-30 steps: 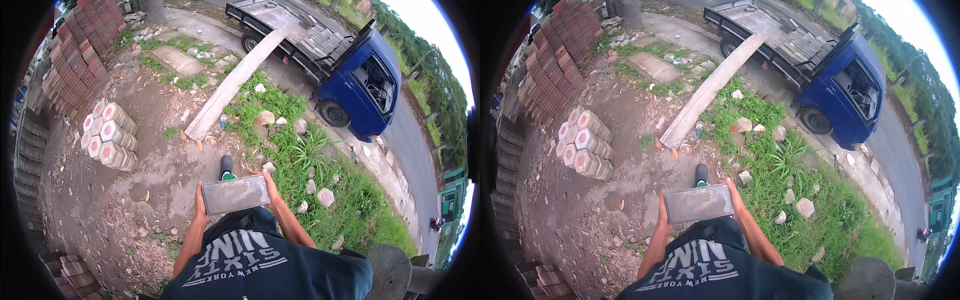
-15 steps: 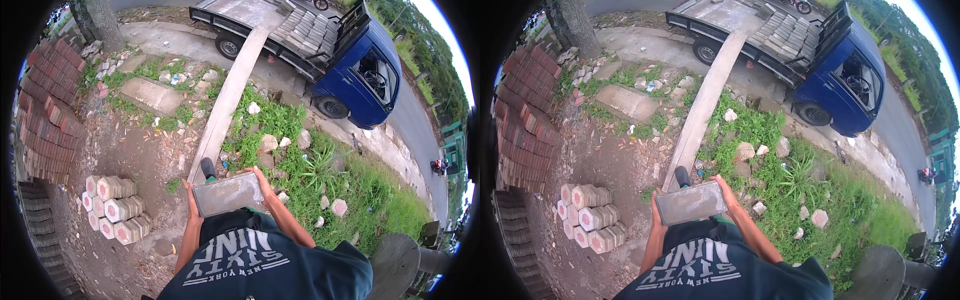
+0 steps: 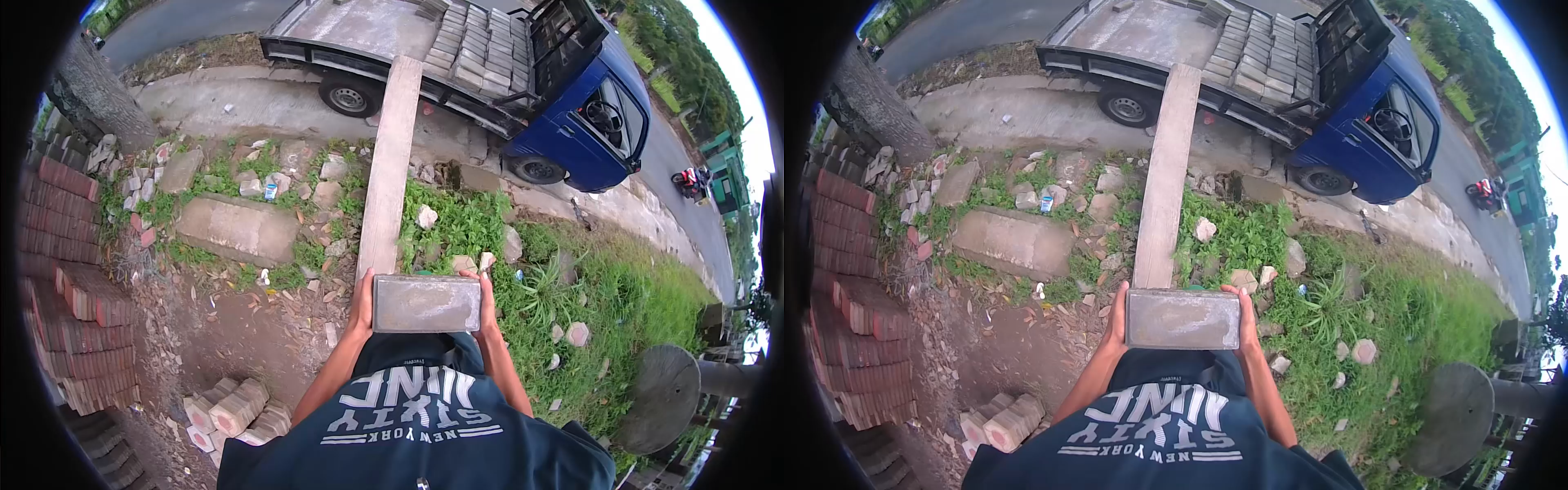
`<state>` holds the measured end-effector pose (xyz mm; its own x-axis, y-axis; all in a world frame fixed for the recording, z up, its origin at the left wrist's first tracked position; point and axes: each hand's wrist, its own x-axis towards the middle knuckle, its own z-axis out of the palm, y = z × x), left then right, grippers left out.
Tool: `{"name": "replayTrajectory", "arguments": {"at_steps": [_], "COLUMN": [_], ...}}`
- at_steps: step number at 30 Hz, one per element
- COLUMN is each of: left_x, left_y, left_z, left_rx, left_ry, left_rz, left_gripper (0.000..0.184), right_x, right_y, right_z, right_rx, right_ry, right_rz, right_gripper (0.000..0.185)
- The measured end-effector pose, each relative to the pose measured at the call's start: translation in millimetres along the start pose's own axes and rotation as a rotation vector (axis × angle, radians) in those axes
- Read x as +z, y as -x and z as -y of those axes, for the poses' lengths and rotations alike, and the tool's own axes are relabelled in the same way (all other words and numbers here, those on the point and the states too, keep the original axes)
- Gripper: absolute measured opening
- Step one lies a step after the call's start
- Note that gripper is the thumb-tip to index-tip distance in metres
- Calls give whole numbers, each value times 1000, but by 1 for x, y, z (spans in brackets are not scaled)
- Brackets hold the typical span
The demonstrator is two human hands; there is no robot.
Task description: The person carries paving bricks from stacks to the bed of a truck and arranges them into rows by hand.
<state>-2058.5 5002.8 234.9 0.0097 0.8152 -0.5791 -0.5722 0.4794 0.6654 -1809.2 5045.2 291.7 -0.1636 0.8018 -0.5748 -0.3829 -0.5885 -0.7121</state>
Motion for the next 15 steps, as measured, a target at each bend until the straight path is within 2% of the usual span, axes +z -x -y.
{"name": "replayTrajectory", "arguments": {"at_steps": [1,3,5,8,13,15], "left_x": [5,16,14,21,-10,-12], "left_y": [-9,-35,-65,-114,-213,-248], "left_z": [-18,-48,-69,-111,-162,-193], "left_rx": [-9,45,10,94,-67,-100], "left_ry": [3,79,85,-20,-73,43], "left_rz": [-4,-60,-44,-89,-116,-155], "left_gripper": [63,52,53,51,48,47], "right_x": [11,29,40,59,104,132], "right_y": [-11,-41,-75,-135,-232,-262], "right_z": [9,24,33,46,77,103], "right_rx": [-9,-2,-15,-10,4,23], "right_ry": [-12,9,13,21,-54,-22], "right_rz": [-18,-31,-59,-88,-94,-119], "right_gripper": [62,63,64,64,60,59]}}
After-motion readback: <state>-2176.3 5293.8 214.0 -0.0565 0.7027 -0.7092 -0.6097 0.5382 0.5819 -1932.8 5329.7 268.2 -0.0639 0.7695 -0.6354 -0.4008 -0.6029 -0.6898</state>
